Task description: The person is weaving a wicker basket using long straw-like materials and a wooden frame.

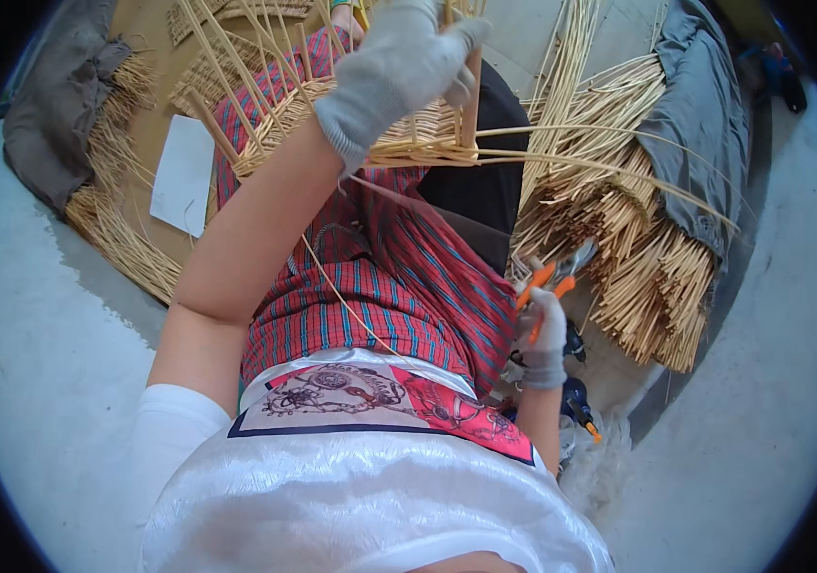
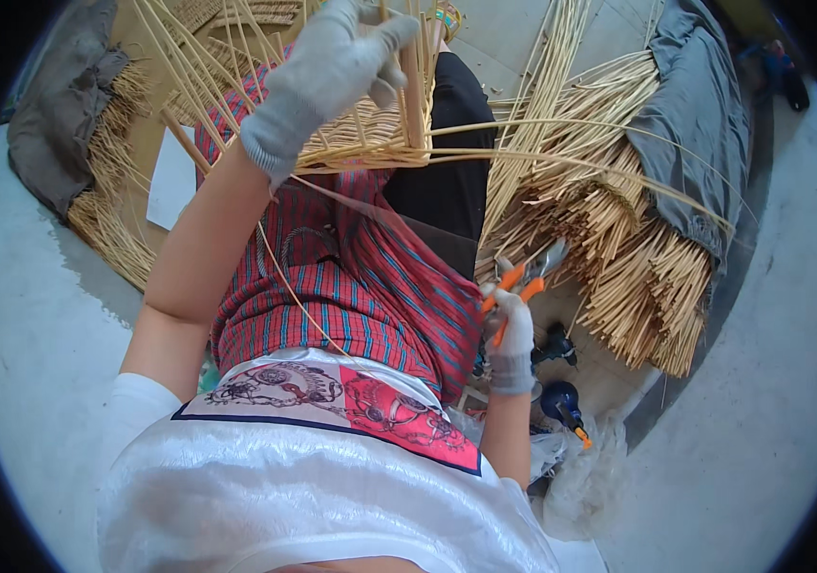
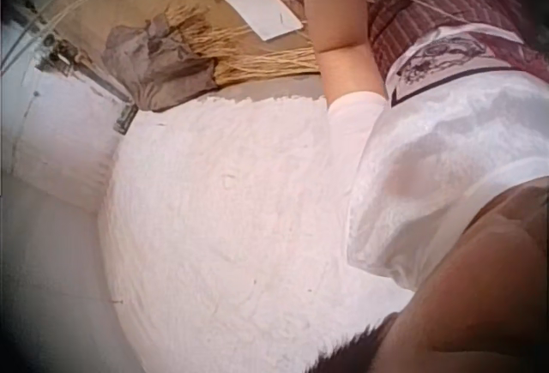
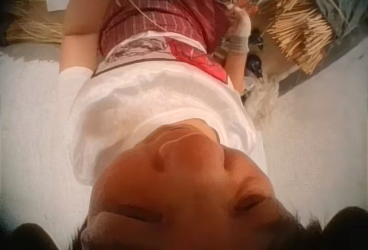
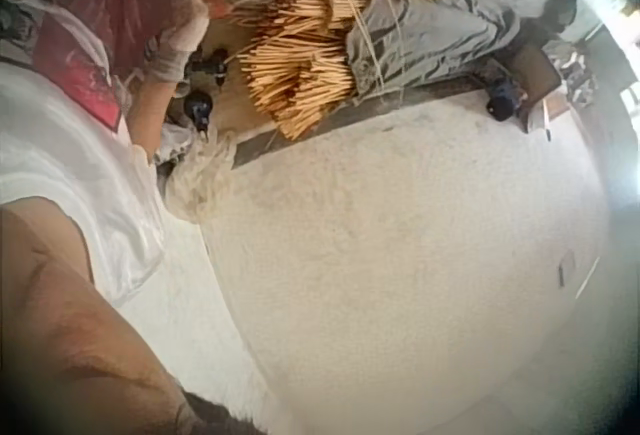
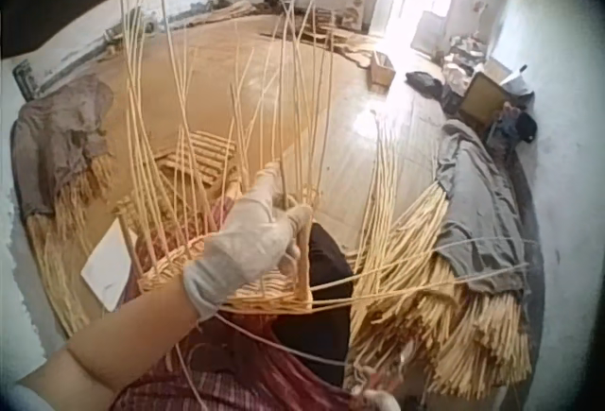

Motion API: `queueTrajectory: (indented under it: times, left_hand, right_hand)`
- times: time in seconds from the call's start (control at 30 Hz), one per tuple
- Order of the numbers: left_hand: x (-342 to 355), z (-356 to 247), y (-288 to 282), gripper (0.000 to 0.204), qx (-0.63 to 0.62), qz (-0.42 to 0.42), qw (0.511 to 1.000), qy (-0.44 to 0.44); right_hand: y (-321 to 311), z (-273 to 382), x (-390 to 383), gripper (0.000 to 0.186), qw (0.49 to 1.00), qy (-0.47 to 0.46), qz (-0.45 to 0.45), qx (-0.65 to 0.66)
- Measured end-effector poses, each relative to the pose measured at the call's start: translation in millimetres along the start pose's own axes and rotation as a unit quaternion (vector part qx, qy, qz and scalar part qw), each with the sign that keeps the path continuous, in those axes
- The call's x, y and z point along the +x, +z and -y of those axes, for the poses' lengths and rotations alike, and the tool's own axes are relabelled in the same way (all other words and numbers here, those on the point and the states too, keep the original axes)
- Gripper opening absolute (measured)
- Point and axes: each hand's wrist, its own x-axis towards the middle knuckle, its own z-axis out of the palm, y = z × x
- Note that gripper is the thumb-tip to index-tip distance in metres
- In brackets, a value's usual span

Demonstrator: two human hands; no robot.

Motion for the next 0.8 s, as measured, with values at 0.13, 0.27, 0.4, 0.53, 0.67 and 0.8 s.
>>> queueTrajectory:
  times: [0.13, 0.27, 0.4, 0.53, 0.67, 0.8]
  left_hand:
    - [11.2, 41.4, -13.1, 0.03, 0.03, -0.03, 0.995, 0.09]
    - [-16.5, 44.4, -27.5, 0.021, 0.053, -0.012, 0.982, 0.183]
    - [-38.0, 48.2, -29.8, 0.016, 0.01, -0.014, 0.975, 0.221]
    - [-43.0, 50.3, -31.5, 0.014, 0.004, -0.018, 0.972, 0.233]
    - [-43.3, 52.1, -33.9, 0.019, 0.047, 0.004, 0.963, 0.264]
    - [-46.6, 57.3, -27.4, 0.02, 0.085, 0.023, 0.94, 0.33]
  right_hand:
    - [94.7, 53.2, -52.4, 0.06, 0.947, 0.156, 0.279, -0.003]
    - [145.3, 44.4, -47.1, 0.055, 0.924, 0.251, 0.285, 0.032]
    - [154.8, 31.9, -26.9, 0.047, 0.892, 0.331, 0.302, 0.06]
    - [159.3, 29.5, -31.2, 0.047, 0.884, 0.359, 0.285, 0.088]
    - [163.7, 28.4, -20.8, 0.049, 0.888, 0.359, 0.272, 0.089]
    - [171.6, 24.8, -25.7, 0.043, 0.902, 0.364, 0.224, 0.063]
